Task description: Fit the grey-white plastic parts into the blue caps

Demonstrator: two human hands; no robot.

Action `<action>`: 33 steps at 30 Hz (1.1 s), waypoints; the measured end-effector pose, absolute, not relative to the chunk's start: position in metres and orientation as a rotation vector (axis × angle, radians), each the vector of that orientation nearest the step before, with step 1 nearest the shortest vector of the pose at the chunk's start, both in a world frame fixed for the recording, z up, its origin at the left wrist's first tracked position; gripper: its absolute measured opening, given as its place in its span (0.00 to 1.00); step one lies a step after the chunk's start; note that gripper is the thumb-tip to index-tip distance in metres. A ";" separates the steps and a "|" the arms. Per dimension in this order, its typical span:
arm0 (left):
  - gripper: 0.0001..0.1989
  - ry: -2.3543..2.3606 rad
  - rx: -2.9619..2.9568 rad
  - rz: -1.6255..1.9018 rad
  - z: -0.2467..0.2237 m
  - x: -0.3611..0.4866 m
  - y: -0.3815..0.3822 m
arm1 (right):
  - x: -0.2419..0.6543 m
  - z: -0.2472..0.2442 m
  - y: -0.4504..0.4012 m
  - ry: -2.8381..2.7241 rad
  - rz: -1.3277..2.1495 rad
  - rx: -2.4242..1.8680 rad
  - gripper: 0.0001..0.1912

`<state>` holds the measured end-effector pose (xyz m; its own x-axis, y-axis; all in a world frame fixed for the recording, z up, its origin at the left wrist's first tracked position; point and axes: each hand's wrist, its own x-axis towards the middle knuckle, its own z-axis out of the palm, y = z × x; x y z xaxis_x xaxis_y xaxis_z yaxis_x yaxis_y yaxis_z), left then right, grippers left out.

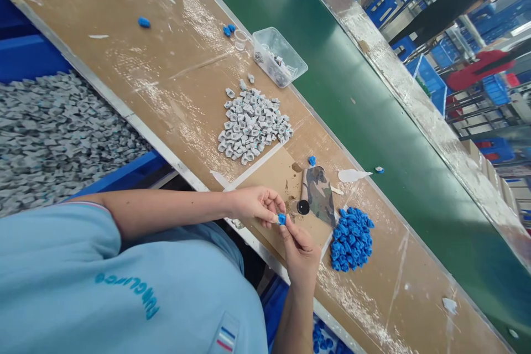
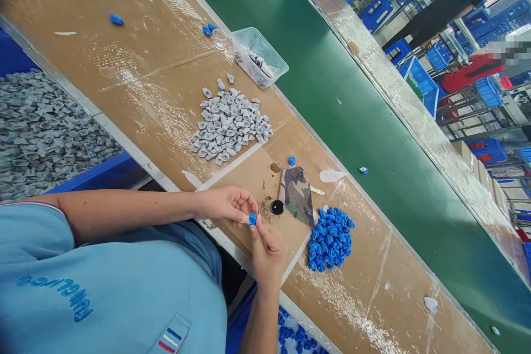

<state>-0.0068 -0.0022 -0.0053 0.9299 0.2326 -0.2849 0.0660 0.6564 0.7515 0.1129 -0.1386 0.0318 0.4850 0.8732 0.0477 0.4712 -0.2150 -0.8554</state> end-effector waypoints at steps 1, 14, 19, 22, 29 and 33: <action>0.24 0.384 0.852 0.091 -0.004 -0.007 -0.002 | 0.113 0.032 -0.138 -1.126 0.572 -1.848 0.10; 0.22 0.414 0.879 0.088 0.002 -0.007 -0.001 | 0.113 0.029 -0.138 -1.099 0.575 -1.843 0.10; 0.19 0.418 0.955 0.091 0.007 -0.008 0.000 | 0.113 0.027 -0.140 -1.067 0.570 -1.860 0.11; 0.18 0.410 1.021 0.087 0.008 -0.008 0.000 | 0.108 0.028 -0.140 -1.076 0.559 -1.855 0.11; 0.13 0.382 1.218 0.068 0.011 -0.011 0.003 | 0.104 0.040 -0.145 -1.201 0.472 -1.894 0.11; 0.12 0.364 1.495 0.236 0.026 0.007 0.037 | 0.139 0.036 -0.186 -1.012 0.173 -2.036 0.14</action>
